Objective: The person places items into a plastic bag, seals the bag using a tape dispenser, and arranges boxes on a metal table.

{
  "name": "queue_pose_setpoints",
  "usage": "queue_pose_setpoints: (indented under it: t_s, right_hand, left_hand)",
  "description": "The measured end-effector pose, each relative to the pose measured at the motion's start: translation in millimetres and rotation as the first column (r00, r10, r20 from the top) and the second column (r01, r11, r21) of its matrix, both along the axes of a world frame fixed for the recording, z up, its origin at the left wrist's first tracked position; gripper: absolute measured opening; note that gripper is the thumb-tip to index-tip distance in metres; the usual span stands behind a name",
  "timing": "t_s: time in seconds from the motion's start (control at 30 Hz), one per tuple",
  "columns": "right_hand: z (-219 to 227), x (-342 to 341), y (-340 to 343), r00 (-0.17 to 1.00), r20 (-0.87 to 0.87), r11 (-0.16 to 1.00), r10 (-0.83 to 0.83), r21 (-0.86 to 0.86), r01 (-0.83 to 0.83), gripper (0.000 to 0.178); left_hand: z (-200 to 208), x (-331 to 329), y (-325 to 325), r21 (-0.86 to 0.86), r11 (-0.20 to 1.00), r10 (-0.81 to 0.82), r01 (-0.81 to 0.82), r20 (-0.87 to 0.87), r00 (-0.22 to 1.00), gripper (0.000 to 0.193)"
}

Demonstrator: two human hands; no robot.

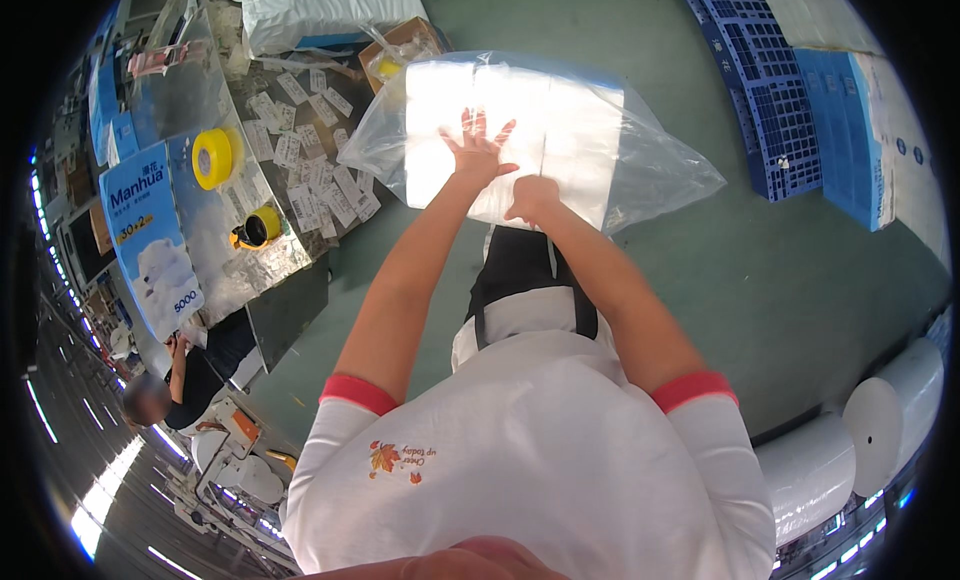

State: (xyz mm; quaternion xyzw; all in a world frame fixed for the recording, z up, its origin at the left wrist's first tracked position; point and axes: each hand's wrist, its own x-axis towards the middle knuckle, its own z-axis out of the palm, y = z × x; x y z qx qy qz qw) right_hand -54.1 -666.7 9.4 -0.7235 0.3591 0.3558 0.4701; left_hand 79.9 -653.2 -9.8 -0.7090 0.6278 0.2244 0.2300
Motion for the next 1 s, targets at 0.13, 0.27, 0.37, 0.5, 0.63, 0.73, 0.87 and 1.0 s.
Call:
queue_pose_setpoints:
  t_s: [0.13,0.27,0.37,0.5,0.63,0.73,0.87,1.0]
  right_hand:
    - [-7.1,-4.5,-4.2,1.000,0.021,0.999,0.010,0.032,-0.011,0.038]
    - [-14.9,-25.9,-34.9,0.886,0.115,0.862,-0.450,0.316,0.397,0.049]
    - [0.8,-32.2,-62.0,0.408,0.020,0.344,-0.913,0.578,0.740,0.060]
    - [9.5,-22.4,-84.4,-0.094,-0.202,-0.200,-0.975,0.605,0.771,0.058]
    - [-8.0,-20.7,-67.9,-0.298,0.024,-0.249,-0.954,0.488,0.837,0.054]
    - [6.3,-23.7,-62.1,-0.305,0.040,-0.234,-0.952,0.549,0.802,0.048]
    - [-13.8,-25.6,-66.9,-0.233,-0.042,-0.195,-0.972,0.701,0.686,0.041]
    - [9.3,-7.7,-42.1,-0.016,0.152,0.078,-0.988,0.590,0.803,0.038]
  left_hand:
    - [-0.7,0.5,-7.4,0.003,1.000,-0.011,0.010,0.049,0.999,0.083]
    - [-2.1,-7.8,-10.5,-0.055,0.998,-0.012,0.014,0.032,0.999,0.082]
    - [-2.9,-15.6,-12.4,-0.078,0.997,-0.009,0.011,0.028,1.000,0.082]
    - [-4.8,-21.6,-11.4,-0.092,0.996,-0.002,0.003,0.015,1.000,0.083]
    - [0.4,-16.6,-12.0,-0.084,0.996,-0.017,0.018,0.013,1.000,0.083]
    - [8.4,-15.4,-14.3,-0.009,1.000,-0.004,0.005,0.030,1.000,0.083]
    - [10.3,-14.7,-14.0,-0.102,0.994,-0.029,0.028,-0.005,1.000,0.084]
    - [6.4,-15.9,-19.8,-0.098,0.995,-0.018,0.016,-0.015,1.000,0.081]
